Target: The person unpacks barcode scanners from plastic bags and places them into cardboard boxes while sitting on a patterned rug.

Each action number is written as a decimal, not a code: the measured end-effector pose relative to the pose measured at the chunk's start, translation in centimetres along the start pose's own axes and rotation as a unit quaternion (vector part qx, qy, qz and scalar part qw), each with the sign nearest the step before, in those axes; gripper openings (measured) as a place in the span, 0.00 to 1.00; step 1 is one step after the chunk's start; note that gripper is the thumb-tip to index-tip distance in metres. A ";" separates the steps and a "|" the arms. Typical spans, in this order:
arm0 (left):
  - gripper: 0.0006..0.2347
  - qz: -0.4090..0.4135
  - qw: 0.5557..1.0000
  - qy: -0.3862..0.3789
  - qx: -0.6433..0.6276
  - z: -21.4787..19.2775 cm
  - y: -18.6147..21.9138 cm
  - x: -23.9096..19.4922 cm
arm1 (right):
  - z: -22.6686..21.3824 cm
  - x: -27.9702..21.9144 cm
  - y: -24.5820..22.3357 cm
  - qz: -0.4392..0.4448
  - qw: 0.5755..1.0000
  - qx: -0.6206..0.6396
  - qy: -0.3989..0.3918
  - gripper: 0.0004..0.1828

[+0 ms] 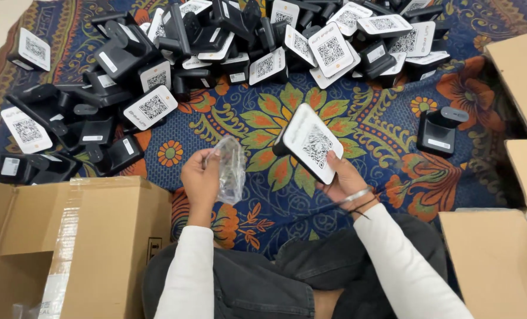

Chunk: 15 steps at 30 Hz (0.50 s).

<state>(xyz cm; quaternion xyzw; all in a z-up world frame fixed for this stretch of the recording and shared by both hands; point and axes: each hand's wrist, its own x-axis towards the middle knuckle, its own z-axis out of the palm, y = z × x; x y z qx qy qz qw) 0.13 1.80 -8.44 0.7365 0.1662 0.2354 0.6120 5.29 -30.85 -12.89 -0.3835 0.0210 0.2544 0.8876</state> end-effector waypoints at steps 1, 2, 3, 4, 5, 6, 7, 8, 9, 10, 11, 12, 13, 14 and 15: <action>0.08 -0.003 1.000 0.001 -0.003 0.5 -0.1 -0.7 | 1.5 -1.5 1.1 0.002 1.000 -0.004 0.002 0.22; 0.08 0.003 0.999 -0.025 0.029 1.1 0.1 -0.7 | 3.1 -2.5 2.1 -0.019 0.995 0.058 -0.075 0.22; 0.09 0.010 0.997 -0.051 0.062 1.7 0.3 -0.8 | 4.7 -3.5 3.1 -0.040 0.980 0.119 -0.152 0.22; 0.09 0.010 0.997 -0.050 0.063 2.5 -0.8 -0.4 | 5.3 -3.7 4.0 -0.040 0.980 0.120 -0.154 0.22; 0.10 0.011 0.995 -0.097 0.018 3.2 -2.1 0.0 | 5.7 -3.8 5.0 -0.014 0.985 0.112 -0.133 0.24; 0.10 0.004 0.989 -0.143 -0.024 3.5 -3.6 -0.2 | 6.2 -4.3 6.4 0.019 0.988 0.107 -0.111 0.27; 0.10 -0.001 0.990 -0.141 -0.018 3.0 -3.3 -0.1 | 5.6 -3.4 7.2 0.025 0.987 0.112 -0.111 0.27; 0.10 -0.072 0.980 -0.155 -0.098 2.7 -2.9 -0.2 | 4.8 -2.8 7.8 0.057 0.991 0.074 -0.098 0.26; 0.10 -0.143 0.960 -0.165 -0.176 2.5 -2.5 -0.3 | 4.1 -2.3 8.4 0.089 0.992 0.037 -0.086 0.26; 0.10 -0.142 0.960 -0.163 -0.176 2.3 -1.7 -0.1 | 3.9 -1.8 8.6 0.089 0.991 0.036 -0.089 0.26; 0.10 -0.210 0.942 -0.149 -0.217 2.1 -0.8 0.0 | 3.7 -1.4 8.7 0.085 0.994 -0.023 -0.061 0.24; 0.09 -0.276 0.917 -0.130 -0.257 1.6 0.1 0.1 | 3.6 -1.0 8.9 0.082 0.993 -0.083 -0.035 0.23; 0.09 -0.274 0.918 -0.126 -0.257 1.5 -0.6 0.1 | 3.3 -0.4 9.5 0.084 0.992 -0.084 -0.039 0.23; 0.09 -0.223 0.948 -0.126 -0.187 1.4 -1.3 0.0 | 3.0 0.0 10.1 0.056 0.979 -0.193 -0.038 0.21; 0.08 -0.171 0.971 -0.124 -0.114 1.4 -2.0 -0.2 | 2.6 0.5 10.8 0.027 0.953 -0.299 -0.037 0.19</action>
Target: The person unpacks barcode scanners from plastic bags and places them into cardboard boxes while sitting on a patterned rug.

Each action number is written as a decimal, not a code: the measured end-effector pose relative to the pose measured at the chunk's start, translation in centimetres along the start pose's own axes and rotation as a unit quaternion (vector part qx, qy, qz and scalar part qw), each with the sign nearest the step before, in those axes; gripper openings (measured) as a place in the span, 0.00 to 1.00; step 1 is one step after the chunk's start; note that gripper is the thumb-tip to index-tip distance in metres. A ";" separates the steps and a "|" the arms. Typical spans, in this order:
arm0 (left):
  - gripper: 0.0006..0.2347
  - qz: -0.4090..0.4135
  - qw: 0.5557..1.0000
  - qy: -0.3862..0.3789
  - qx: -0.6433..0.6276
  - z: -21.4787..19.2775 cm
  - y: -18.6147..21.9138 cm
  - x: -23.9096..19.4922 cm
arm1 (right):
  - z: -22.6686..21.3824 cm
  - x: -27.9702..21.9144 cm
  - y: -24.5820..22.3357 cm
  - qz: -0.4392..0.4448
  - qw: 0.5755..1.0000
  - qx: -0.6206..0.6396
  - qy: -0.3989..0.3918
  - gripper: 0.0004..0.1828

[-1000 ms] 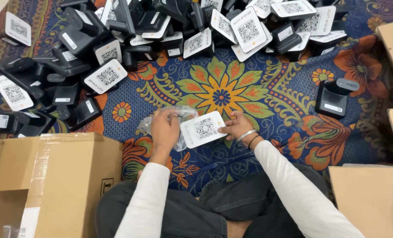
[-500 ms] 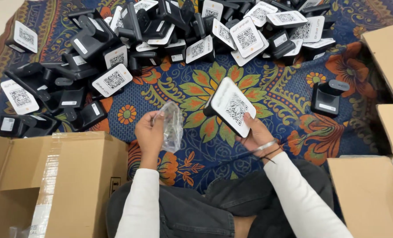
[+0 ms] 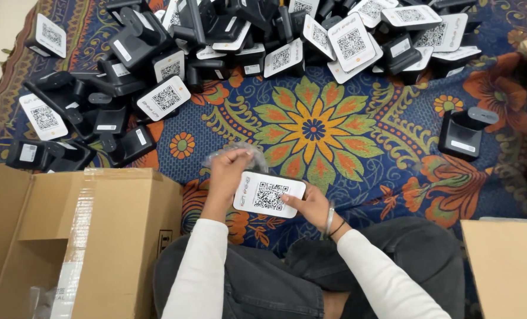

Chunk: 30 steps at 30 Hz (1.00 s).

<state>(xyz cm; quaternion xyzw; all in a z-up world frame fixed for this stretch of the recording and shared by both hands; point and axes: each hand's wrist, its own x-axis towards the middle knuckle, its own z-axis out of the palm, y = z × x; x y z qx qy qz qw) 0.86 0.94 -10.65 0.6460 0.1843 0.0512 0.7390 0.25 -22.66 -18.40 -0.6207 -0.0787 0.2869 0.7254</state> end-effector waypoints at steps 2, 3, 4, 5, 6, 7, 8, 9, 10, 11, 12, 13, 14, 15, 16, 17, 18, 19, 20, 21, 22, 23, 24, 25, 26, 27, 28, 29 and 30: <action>0.08 0.063 0.991 -0.007 0.120 0.7 0.7 -0.7 | 0.7 0.0 -0.3 0.038 0.997 0.015 0.060 0.18; 0.08 0.124 0.964 -0.016 0.237 1.2 0.9 -1.3 | 1.0 -0.3 -0.3 0.078 0.989 0.030 0.122 0.17; 0.08 0.122 0.964 -0.020 0.237 2.0 1.6 -2.2 | 0.9 -0.6 -0.6 0.080 0.988 0.031 0.125 0.17; 0.09 0.123 0.946 -0.041 0.296 2.9 2.5 -3.0 | 0.7 -0.6 -1.1 0.103 0.973 0.100 0.182 0.17; 0.09 0.125 0.925 -0.062 0.354 3.7 3.4 -3.7 | 0.5 -0.7 -1.5 0.125 0.949 0.169 0.237 0.18; 0.09 0.126 0.925 -0.064 0.354 4.6 2.9 -4.2 | 0.4 -1.1 -2.2 0.124 0.948 0.169 0.239 0.18; 0.10 0.139 0.900 -0.067 0.407 5.3 2.4 -4.7 | 0.3 -1.5 -2.8 0.123 0.951 0.213 0.188 0.18; 0.11 0.151 0.873 -0.069 0.458 6.1 1.8 -5.3 | 0.2 -1.9 -3.4 0.125 0.949 0.257 0.136 0.18; 0.11 0.151 0.874 -0.070 0.457 6.4 1.3 -5.3 | 0.3 -2.2 -2.6 0.125 0.949 0.256 0.138 0.18; 0.13 0.193 0.868 -0.057 0.454 6.7 0.8 -5.1 | 0.4 -2.1 -2.1 0.105 0.964 0.228 0.090 0.18; 0.15 0.235 0.860 -0.045 0.451 7.0 0.4 -4.9 | 0.4 -1.9 -1.5 0.084 0.975 0.199 0.042 0.18; 0.15 0.235 0.860 -0.044 0.450 7.0 0.0 -4.5 | 0.9 -2.1 -1.7 0.085 0.976 0.198 0.041 0.18; 0.13 0.243 0.864 -0.048 0.438 7.0 -0.5 -4.2 | 1.4 -2.2 -1.8 0.092 0.978 0.185 0.040 0.17; 0.11 0.249 0.868 -0.053 0.426 6.8 -1.0 -4.0 | 2.1 -2.5 -1.9 0.101 0.979 0.174 0.040 0.16; 0.11 0.247 0.868 -0.052 0.427 7.0 -1.3 -4.4 | 1.8 -2.2 -0.6 0.103 0.978 0.174 0.039 0.16; 0.09 0.245 0.871 -0.080 0.419 7.2 -1.5 -4.7 | 1.4 -1.7 0.7 0.094 0.970 0.222 0.030 0.15; 0.07 0.242 0.873 -0.107 0.410 7.4 -1.6 -5.1 | 1.1 -1.3 1.9 0.084 0.959 0.269 0.021 0.15; 0.07 0.242 0.873 -0.105 0.411 7.8 -1.0 -5.8 | 1.2 -1.2 1.5 0.084 0.959 0.269 0.019 0.15; 0.08 0.226 0.876 -0.105 0.413 8.3 -0.3 -6.4 | 1.2 -1.1 1.1 0.086 0.942 0.324 0.038 0.16; 0.10 0.211 0.879 -0.111 0.413 9.0 0.3 -7.1 | 1.0 -1.2 0.8 0.086 0.920 0.378 0.061 0.18; 0.10 0.213 0.878 -0.115 0.413 9.3 0.4 -6.9 | 0.0 -0.4 2.1 0.083 0.919 0.379 0.064 0.18; 0.10 0.193 0.876 -0.111 0.428 9.5 0.3 -7.2 | -0.8 -0.1 3.7 0.030 0.923 0.383 0.027 0.16; 0.09 0.173 0.873 -0.106 0.443 9.7 0.2 -7.4 | -1.7 0.3 5.3 -0.024 0.923 0.384 -0.010 0.14; 0.09 0.172 0.873 -0.107 0.443 10.2 0.2 -7.9 | -1.2 -0.3 4.2 -0.024 0.923 0.385 -0.009 0.14; 0.08 0.198 0.873 -0.115 0.430 10.8 0.2 -8.4 | -0.7 -0.9 3.1 0.002 0.931 0.363 0.044 0.16; 0.08 0.230 0.871 -0.120 0.418 11.3 0.5 -8.5 | -0.2 -0.8 1.8 0.022 0.935 0.340 0.094 0.19; 0.08 0.235 0.869 -0.119 0.419 11.7 0.7 -8.7 | -0.4 -0.1 2.6 0.017 0.936 0.340 0.093 0.19; 0.08 0.246 0.876 -0.121 0.397 12.1 0.7 -9.2 | -0.6 0.1 3.7 0.012 0.920 0.386 0.075 0.23; 0.08 0.258 0.882 -0.122 0.375 12.4 0.7 -9.8 | -0.7 0.4 4.9 0.006 0.901 0.430 0.058 0.28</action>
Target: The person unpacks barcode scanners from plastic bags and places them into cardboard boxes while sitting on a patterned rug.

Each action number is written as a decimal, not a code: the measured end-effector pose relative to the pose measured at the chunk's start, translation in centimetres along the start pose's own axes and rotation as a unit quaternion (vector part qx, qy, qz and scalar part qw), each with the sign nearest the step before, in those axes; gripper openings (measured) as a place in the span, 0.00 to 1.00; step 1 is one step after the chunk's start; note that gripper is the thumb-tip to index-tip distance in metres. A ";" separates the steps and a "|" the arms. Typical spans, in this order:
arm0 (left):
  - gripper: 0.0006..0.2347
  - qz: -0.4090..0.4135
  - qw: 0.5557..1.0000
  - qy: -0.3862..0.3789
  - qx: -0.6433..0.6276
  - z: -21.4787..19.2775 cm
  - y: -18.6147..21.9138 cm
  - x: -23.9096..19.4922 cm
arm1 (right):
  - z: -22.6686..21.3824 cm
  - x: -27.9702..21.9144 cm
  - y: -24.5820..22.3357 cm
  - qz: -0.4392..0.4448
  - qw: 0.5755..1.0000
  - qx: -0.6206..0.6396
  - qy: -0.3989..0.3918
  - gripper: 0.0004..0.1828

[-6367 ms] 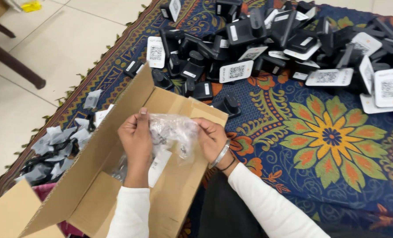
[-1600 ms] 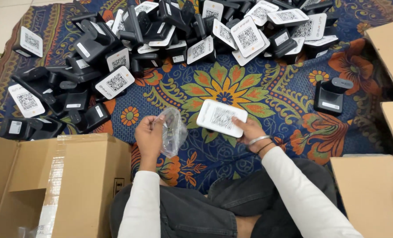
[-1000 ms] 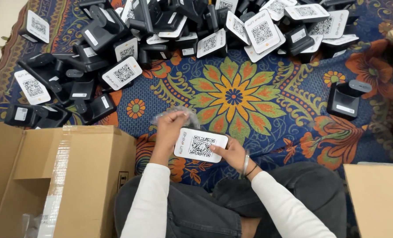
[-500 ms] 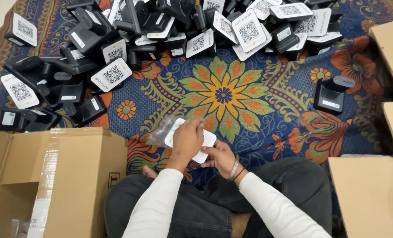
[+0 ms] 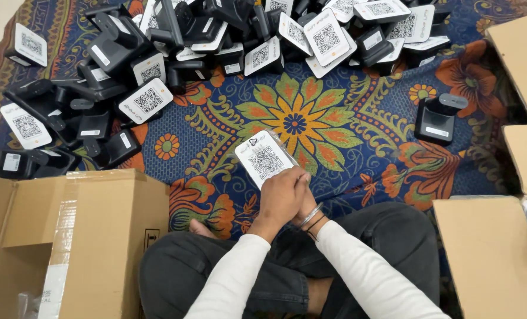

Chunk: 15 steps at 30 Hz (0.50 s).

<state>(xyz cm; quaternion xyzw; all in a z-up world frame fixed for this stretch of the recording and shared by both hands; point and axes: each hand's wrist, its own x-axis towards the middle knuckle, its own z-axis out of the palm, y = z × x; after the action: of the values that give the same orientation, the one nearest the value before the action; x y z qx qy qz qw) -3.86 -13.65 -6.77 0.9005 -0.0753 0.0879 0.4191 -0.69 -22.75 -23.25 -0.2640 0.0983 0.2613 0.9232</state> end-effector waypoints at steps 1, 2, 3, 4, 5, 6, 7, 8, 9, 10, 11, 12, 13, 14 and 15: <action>0.08 0.002 1.000 0.000 -0.002 -0.3 0.1 -0.2 | 0.1 -0.1 -0.4 -0.002 1.000 -0.002 0.001 0.28; 0.08 -0.015 1.000 -0.003 0.002 -0.6 0.2 -0.4 | 0.2 -0.3 -0.8 0.000 1.000 -0.005 -0.001 0.24; 0.09 -0.036 0.999 -0.005 0.006 -0.9 0.4 -1.0 | 0.1 -0.6 -1.1 0.005 1.000 -0.008 -0.002 0.22; 0.09 -0.038 0.999 -0.005 0.003 -0.7 -0.3 -1.7 | 0.3 -0.9 -1.4 0.006 1.000 -0.011 0.000 0.22; 0.09 -0.048 0.998 -0.003 0.028 -0.9 -1.1 -2.3 | 0.8 -0.9 -1.6 -0.024 0.999 -0.009 -0.037 0.21; 0.09 -0.058 0.997 -0.001 0.053 -1.0 -1.8 -2.9 | 1.3 -0.9 -1.8 -0.055 0.996 -0.008 -0.072 0.20; 0.09 -0.057 0.997 0.003 0.056 -1.2 -2.4 -3.2 | 1.9 -0.8 -2.2 -0.054 0.995 -0.007 -0.078 0.20; 0.09 -0.086 0.995 -0.048 -0.015 -1.4 -3.0 -3.6 | 2.4 -0.7 -2.5 -0.033 0.999 -0.007 -0.033 0.21; 0.09 -0.117 0.984 -0.100 -0.089 -1.5 -3.6 -4.3 | 2.8 -1.1 -2.7 -0.011 1.000 -0.008 0.015 0.21; 0.09 -0.118 0.984 -0.098 -0.088 -1.8 -4.7 -4.2 | 4.1 -1.6 -3.1 -0.009 1.000 -0.008 0.014 0.21; 0.10 -0.160 0.965 -0.131 -0.161 -2.3 -5.8 -4.0 | 5.4 -1.9 -3.7 -0.029 0.999 -0.030 0.024 0.21; 0.10 -0.200 0.938 -0.163 -0.232 -2.7 -7.0 -3.8 | 6.8 -2.2 -4.2 -0.050 0.997 -0.052 0.033 0.22; 0.10 -0.200 0.938 -0.160 -0.232 -3.2 -7.8 -2.2 | 7.4 -2.0 -4.3 -0.049 0.997 -0.053 0.031 0.22; 0.15 -0.275 0.937 -0.023 -0.216 -3.7 -8.7 -0.6 | 8.0 -1.7 -4.3 -0.056 0.996 -0.064 0.008 0.21; 0.21 -0.350 0.909 0.114 -0.194 -4.1 -9.4 0.5 | 8.5 -1.9 -4.0 -0.057 0.995 -0.075 -0.012 0.21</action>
<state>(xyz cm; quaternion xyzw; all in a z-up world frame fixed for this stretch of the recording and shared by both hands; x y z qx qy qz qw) -1.81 -4.52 -11.07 0.7537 0.2776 0.0209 0.5953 0.24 -21.92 -13.72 -0.3349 0.0524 0.2175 0.9153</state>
